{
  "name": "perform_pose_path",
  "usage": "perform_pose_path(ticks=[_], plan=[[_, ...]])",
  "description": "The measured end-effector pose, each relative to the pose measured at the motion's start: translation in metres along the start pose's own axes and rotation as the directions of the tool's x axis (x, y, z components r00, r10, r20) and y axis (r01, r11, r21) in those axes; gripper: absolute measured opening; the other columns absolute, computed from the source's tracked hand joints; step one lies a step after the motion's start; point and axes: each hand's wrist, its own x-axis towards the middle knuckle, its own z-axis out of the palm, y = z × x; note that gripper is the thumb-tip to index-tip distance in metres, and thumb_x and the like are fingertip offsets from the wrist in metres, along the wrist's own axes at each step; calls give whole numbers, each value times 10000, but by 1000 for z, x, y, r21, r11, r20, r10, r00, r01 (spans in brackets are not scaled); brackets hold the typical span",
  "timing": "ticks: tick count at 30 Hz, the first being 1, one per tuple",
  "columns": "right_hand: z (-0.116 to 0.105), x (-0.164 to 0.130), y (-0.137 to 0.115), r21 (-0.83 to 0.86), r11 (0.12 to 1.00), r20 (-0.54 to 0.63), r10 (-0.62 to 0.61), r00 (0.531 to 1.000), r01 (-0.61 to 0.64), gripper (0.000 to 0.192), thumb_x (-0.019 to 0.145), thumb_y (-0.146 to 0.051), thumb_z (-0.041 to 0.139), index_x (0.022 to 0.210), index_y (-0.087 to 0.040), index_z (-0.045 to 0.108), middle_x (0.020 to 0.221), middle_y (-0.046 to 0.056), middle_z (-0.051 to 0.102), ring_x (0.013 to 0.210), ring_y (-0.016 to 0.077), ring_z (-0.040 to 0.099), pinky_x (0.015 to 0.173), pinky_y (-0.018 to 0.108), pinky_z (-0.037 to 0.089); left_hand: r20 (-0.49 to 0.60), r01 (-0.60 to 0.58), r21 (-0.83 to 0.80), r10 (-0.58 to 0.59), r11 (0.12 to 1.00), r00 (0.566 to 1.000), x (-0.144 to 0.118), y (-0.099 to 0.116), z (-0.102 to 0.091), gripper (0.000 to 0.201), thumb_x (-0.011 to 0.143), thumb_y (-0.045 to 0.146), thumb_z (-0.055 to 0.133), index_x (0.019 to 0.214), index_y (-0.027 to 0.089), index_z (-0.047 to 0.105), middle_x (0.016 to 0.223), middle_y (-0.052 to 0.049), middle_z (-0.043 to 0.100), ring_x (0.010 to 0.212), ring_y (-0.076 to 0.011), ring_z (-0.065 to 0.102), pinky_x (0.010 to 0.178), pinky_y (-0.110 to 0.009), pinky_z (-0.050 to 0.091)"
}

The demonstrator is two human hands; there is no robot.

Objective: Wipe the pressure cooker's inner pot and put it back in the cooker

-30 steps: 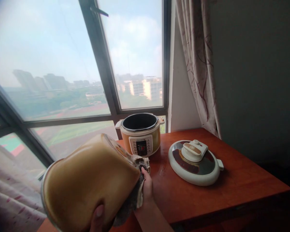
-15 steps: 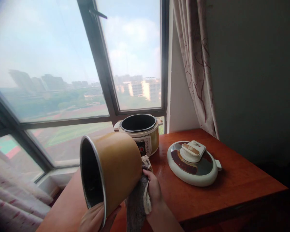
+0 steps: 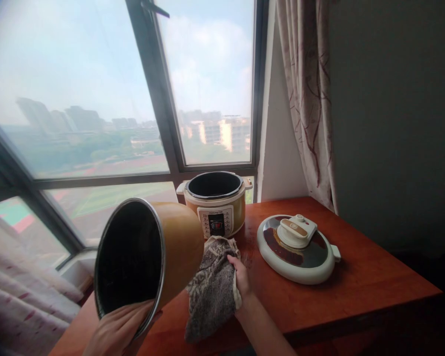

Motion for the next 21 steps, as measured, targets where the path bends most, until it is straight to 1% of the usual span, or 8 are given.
perform_pose_path(ticks=[3, 5, 7, 9, 13, 17, 19, 21], plan=[[-18, 8, 5, -124, 991, -85, 47, 995, -58, 309, 671, -424, 655, 848, -175, 706, 714, 61, 732, 732, 279, 702, 776, 406, 530, -22, -10, 53, 11, 999, 1000, 2, -3, -4, 323, 936, 94, 445, 1023, 159, 748, 872, -62, 807, 754, -149, 773, 778, -174, 590], [-35, 12, -3, -385, 922, -70, -70, 995, 38, 291, 683, -365, 640, 890, -171, 702, 808, 57, 749, 799, 263, 691, 803, 377, 511, -17, -10, 54, 11, 999, 1000, 4, -1, -6, 336, 917, 73, 437, 1004, 160, 750, 879, -60, 809, 744, -143, 773, 764, -163, 588], [-53, 15, -13, -708, 693, 0, -189, 982, 134, 253, 734, -316, 578, 898, -167, 701, 889, 65, 752, 881, 258, 674, 834, 357, 487, -11, -12, 43, 12, 999, 1000, 6, 2, -6, 353, 898, 46, 425, 1011, 152, 743, 886, -60, 809, 749, -134, 772, 761, -147, 581], [-68, 15, -22, -879, 454, 41, -226, 973, 143, 205, 764, -260, 531, 847, -168, 695, 864, 65, 741, 869, 250, 660, 817, 341, 469, -9, -31, 34, 31, 999, 999, 8, 4, -7, 363, 882, 34, 417, 1021, 148, 732, 886, -56, 809, 760, -127, 771, 770, -137, 575], [-83, 9, -28, -946, 312, 25, -196, 980, 87, 118, 773, -199, 551, 734, -178, 660, 724, 44, 692, 734, 228, 631, 704, 311, 429, 0, -78, 52, 78, 996, 997, 7, 2, -8, 384, 852, 37, 418, 1058, 163, 716, 892, -47, 809, 768, -132, 769, 788, -153, 579], [-77, 1, -36, -989, 145, -35, -260, 965, 3, 107, 824, -251, 596, 789, -174, 663, 779, 88, 687, 768, 257, 627, 717, 338, 406, 9, -73, 96, 72, 993, 997, 5, -2, -11, 424, 831, 15, 408, 1093, 171, 703, 901, -40, 808, 792, -136, 767, 796, -172, 586], [-68, 0, -41, -1000, 1, 17, -335, 942, 18, 158, 884, -288, 560, 876, -177, 671, 883, 111, 692, 843, 267, 630, 747, 345, 410, 3, -84, 125, 84, 989, 996, 7, -2, -13, 414, 834, 11, 398, 1076, 169, 694, 894, -29, 807, 781, -125, 766, 781, -161, 582], [-59, 2, -44, -988, -100, 147, -320, 936, 121, 175, 907, -294, 548, 945, -187, 681, 951, 104, 691, 916, 258, 627, 791, 337, 420, -4, -95, 153, 97, 984, 995, 11, -2, -15, 396, 839, 12, 392, 1055, 171, 683, 879, -17, 806, 764, -117, 764, 766, -151, 578]])
